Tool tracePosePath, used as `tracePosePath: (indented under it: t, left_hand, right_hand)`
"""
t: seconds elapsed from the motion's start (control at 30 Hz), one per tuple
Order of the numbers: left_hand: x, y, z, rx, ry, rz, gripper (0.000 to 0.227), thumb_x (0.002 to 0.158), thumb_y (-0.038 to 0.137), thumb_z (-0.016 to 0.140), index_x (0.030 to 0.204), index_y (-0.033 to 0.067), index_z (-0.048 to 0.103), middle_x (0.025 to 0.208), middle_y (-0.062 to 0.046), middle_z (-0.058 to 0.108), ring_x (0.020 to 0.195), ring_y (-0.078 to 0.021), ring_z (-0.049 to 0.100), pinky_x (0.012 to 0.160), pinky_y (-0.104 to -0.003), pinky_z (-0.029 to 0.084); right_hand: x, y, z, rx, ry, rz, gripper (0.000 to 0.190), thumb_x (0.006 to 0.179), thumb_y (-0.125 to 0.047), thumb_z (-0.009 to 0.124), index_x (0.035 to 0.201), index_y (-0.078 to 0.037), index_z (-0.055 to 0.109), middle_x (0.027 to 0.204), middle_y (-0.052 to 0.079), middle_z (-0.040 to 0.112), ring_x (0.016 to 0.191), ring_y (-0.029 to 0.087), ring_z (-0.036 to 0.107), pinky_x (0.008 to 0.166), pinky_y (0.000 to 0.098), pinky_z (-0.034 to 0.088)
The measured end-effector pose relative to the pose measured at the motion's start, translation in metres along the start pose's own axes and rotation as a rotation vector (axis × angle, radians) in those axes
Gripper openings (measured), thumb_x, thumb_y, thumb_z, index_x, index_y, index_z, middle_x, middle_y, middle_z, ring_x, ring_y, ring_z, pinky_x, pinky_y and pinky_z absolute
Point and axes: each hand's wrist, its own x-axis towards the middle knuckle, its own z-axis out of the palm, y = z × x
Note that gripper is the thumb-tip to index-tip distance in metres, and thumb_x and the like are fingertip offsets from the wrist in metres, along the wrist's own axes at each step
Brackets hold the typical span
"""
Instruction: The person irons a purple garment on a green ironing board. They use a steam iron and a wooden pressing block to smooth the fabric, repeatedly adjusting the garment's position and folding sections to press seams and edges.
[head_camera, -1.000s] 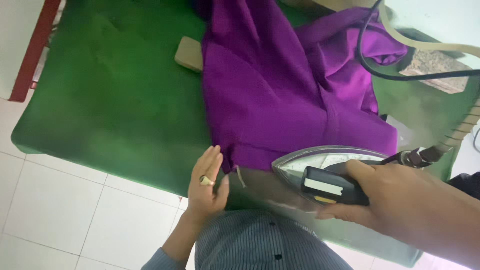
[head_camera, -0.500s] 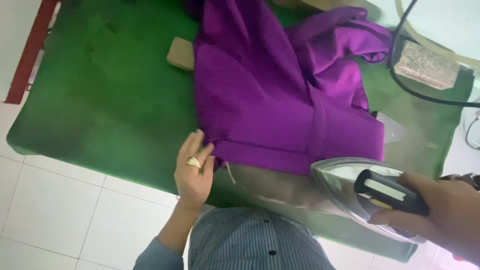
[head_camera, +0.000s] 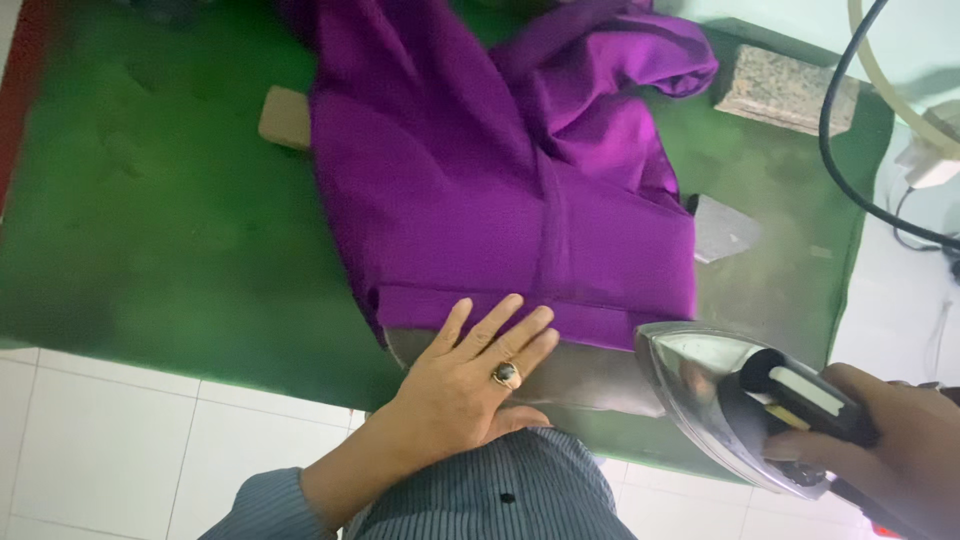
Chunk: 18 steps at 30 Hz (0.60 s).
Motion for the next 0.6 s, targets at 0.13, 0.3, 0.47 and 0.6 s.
tracePosePath:
  t: [0.13,0.3,0.47,0.6]
  left_hand:
    - [0.003,0.002,0.0,0.058,-0.014,-0.011,0.077,0.096,0.067,0.06,0.15,0.0119,0.053,0.16,-0.006,0.046,0.147,-0.0323,0.045,0.11,-0.061,0.039]
    - [0.017,0.013,-0.001,0.173,0.032,-0.006,0.072,0.095,0.066,0.066,0.139,0.009,0.062,0.153,-0.009,0.054,0.144,-0.0348,0.047,0.111,-0.062,0.035]
    - [0.025,0.012,0.0,0.19,0.079,0.052,0.068,0.099,0.063,0.063,0.129,0.0017,0.068,0.143,-0.015,0.063,0.14,-0.0324,0.053,0.111,-0.059,0.038]
    - [0.018,0.012,0.001,0.168,0.032,0.033,0.075,0.094,0.068,0.068,0.143,0.0119,0.06,0.151,-0.013,0.056,0.142,-0.0351,0.051,0.109,-0.061,0.04]
  right_hand:
    - [0.008,0.021,0.011,0.168,0.034,0.028,0.039,0.065,-0.048,0.09,0.074,-0.012,0.078,0.051,0.01,0.076,0.055,0.021,0.072,0.065,0.0292,0.051]
    - [0.016,0.041,0.024,0.216,0.001,0.03,0.034,0.072,-0.05,0.084,0.081,-0.018,0.08,0.053,0.005,0.083,0.056,0.016,0.074,0.07,0.027,0.051]
    - [0.017,0.045,0.035,0.443,-0.011,-0.06,0.036,0.077,-0.033,0.085,0.069,-0.001,0.071,0.043,0.016,0.072,0.047,0.026,0.068,0.059,0.0343,0.05]
    - [0.019,0.047,0.041,0.456,0.002,-0.006,0.033,0.077,-0.034,0.086,0.076,-0.003,0.076,0.045,0.016,0.072,0.051,0.027,0.068,0.063,0.0355,0.051]
